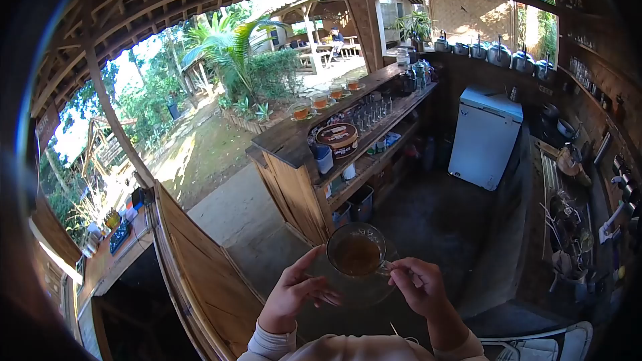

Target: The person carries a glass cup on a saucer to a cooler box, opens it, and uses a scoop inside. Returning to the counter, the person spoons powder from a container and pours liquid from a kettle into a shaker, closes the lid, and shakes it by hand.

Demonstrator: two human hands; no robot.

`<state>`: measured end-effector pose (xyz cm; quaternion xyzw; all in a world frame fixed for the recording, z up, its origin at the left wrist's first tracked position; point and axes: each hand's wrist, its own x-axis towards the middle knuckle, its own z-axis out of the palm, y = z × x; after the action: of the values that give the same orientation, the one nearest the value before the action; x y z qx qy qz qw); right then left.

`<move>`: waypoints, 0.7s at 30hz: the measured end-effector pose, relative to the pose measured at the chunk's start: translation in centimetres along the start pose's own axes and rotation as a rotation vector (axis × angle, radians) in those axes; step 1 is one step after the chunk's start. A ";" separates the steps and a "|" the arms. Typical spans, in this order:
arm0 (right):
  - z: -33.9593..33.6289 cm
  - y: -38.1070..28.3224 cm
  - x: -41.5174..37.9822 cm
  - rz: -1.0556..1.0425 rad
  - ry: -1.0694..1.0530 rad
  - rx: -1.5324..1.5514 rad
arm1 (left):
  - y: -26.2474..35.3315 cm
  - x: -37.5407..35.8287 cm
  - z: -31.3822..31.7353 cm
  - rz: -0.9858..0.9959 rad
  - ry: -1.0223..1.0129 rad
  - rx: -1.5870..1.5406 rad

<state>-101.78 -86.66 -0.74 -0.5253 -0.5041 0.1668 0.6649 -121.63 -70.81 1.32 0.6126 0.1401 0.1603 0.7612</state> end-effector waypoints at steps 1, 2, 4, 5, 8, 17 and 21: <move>0.1 0.3 0.5 0.014 0.005 0.005 | 0.1 0.5 -0.5 -0.007 -0.003 -0.006; 0.2 0.7 0.9 0.017 0.012 0.004 | 0.1 1.1 -0.9 -0.011 -0.010 -0.005; 0.0 1.5 1.9 0.032 0.011 0.015 | 0.2 2.4 -1.6 -0.031 -0.012 0.002; -0.1 1.9 2.3 0.034 0.019 0.013 | 0.2 3.1 -1.9 -0.035 -0.019 0.003; -1.0 3.0 3.7 0.057 0.043 0.008 | 0.1 5.7 -2.3 -0.045 -0.040 -0.012; -7.8 7.8 9.7 0.036 0.071 -0.052 | -0.6 16.7 -1.3 -0.047 -0.069 0.013; -11.9 9.5 13.8 -0.016 0.060 -0.063 | -1.2 22.5 -0.3 -0.007 -0.060 -0.023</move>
<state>-82.83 -78.89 -1.44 -0.5467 -0.4930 0.1297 0.6643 -101.17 -61.44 -0.24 0.6079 0.1174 0.1411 0.7725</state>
